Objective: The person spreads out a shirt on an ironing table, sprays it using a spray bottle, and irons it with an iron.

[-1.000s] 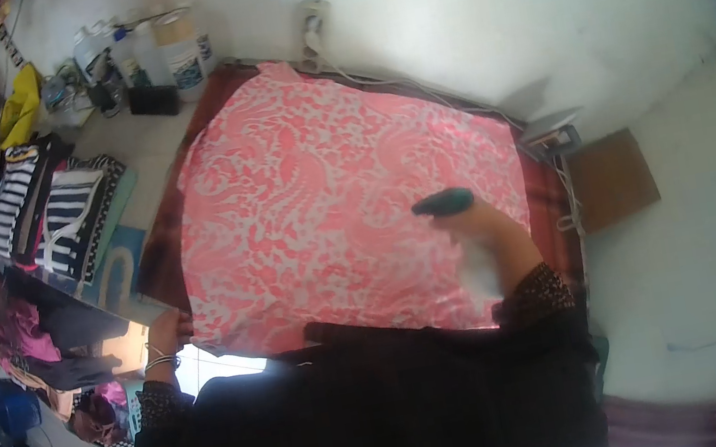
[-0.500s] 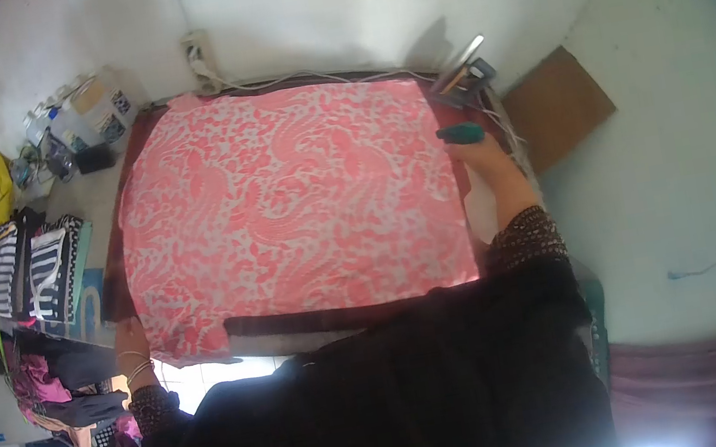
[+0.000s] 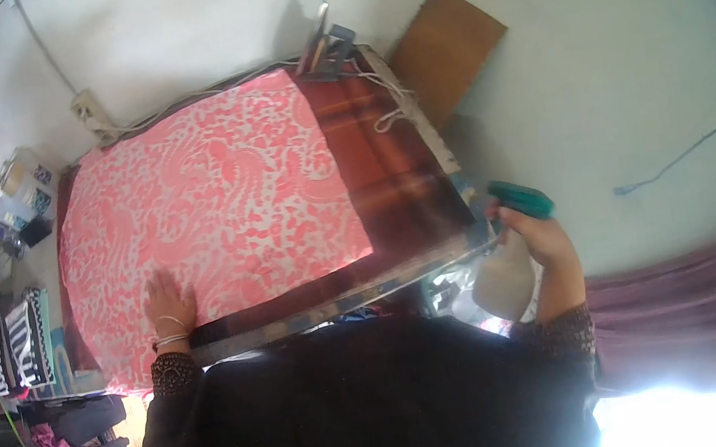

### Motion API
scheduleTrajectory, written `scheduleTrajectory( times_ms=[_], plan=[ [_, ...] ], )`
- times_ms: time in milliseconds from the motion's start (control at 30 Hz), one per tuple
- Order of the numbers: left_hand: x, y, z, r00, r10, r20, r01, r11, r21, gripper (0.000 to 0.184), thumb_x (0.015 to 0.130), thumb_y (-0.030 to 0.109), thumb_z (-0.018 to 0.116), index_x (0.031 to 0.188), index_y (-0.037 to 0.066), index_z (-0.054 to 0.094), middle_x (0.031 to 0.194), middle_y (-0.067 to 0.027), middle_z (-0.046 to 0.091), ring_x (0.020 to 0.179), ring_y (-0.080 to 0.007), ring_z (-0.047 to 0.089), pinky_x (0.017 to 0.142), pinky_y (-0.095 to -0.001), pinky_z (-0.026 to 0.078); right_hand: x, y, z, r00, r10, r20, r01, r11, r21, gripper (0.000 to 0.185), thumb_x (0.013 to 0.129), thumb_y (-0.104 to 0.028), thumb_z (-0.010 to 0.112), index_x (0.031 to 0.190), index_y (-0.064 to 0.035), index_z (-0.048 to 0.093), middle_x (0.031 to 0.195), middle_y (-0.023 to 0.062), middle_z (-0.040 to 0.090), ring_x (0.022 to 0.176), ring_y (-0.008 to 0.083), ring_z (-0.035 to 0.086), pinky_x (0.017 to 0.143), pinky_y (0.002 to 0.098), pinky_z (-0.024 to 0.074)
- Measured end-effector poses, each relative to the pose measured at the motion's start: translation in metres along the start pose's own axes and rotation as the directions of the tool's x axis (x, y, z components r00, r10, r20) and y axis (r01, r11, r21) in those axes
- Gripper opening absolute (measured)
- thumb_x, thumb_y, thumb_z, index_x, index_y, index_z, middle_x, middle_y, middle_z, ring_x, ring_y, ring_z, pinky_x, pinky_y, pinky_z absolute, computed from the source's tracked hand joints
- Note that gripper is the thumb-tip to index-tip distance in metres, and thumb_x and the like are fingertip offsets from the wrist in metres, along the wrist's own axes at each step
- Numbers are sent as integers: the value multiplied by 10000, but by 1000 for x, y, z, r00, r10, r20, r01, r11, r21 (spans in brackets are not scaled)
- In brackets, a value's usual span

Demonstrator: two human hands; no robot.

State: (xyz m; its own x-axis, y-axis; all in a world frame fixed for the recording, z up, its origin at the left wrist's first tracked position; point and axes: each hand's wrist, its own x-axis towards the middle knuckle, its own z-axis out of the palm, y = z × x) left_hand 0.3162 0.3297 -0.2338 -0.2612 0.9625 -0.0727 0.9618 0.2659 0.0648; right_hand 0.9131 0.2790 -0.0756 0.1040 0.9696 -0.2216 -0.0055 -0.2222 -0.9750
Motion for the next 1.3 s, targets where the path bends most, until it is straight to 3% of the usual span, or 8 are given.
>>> scheduleTrajectory(
  times_ms=[333,500,600,667,800,1067,1133,1300],
  plan=[
    [0,6,2,999,-23,40,21,999,45,751,882,468,487,1480,113,207,1542,-128,194,1412,-358,182,1092,-595,172,-69,296,-57,702,-129,-700,-493,621,-609,858,647,-358,772,1340,-61,363,1211,255,456,1126,441,461,948,520,406],
    [-4,-3,14,1000,19,-18,-19,1000,17,730,874,456,490,1468,109,247,1545,-131,180,1416,-361,164,1089,-614,149,-58,304,-84,928,352,-123,-250,340,-907,873,602,-327,834,1310,-15,428,1144,248,585,1061,362,574,872,462,482],
    [-6,3,11,999,0,-46,-1,1000,-13,722,861,450,499,1457,106,279,1536,-138,206,1414,-363,172,1083,-626,142,6,182,-86,494,862,-114,-571,223,-790,452,744,-363,736,1030,-20,667,945,140,700,774,309,680,672,393,553],
    [-7,4,9,995,40,-91,-43,999,-29,726,848,451,508,1449,103,294,1521,-148,240,1409,-367,187,1077,-635,143,73,110,-81,698,690,-192,-397,150,-906,338,785,-354,694,882,-30,703,831,92,711,730,256,684,645,383,548],
    [-7,7,5,994,6,-105,-11,999,-49,723,844,455,513,1444,107,308,1508,-154,267,1402,-371,202,1080,-628,139,198,-27,19,994,-94,-50,48,814,-579,282,811,-219,698,1011,-23,668,826,79,674,719,161,624,655,307,505],
    [-7,9,-4,990,-37,-138,21,993,-118,729,801,476,567,1415,135,372,1490,-134,307,1385,-337,261,1080,-620,160,481,-17,148,906,-276,320,370,886,-281,560,850,-189,662,1324,-26,414,1172,160,549,1077,269,539,860,413,482],
    [-9,4,2,981,33,-193,-61,988,-140,710,806,474,565,1404,135,388,1489,-133,309,1385,-328,268,1075,-630,163,485,-27,184,995,-48,90,30,981,191,416,878,-195,602,1247,-40,490,1118,146,564,1020,278,573,799,399,517],
    [-15,-5,-1,961,9,-276,-84,962,-260,640,815,411,577,1363,115,432,1430,-133,389,1327,-321,350,1065,-559,241,438,-86,267,847,-323,423,531,565,-631,451,813,-298,695,1142,-7,591,1041,132,651,915,264,638,789,373,502]
  ],
)
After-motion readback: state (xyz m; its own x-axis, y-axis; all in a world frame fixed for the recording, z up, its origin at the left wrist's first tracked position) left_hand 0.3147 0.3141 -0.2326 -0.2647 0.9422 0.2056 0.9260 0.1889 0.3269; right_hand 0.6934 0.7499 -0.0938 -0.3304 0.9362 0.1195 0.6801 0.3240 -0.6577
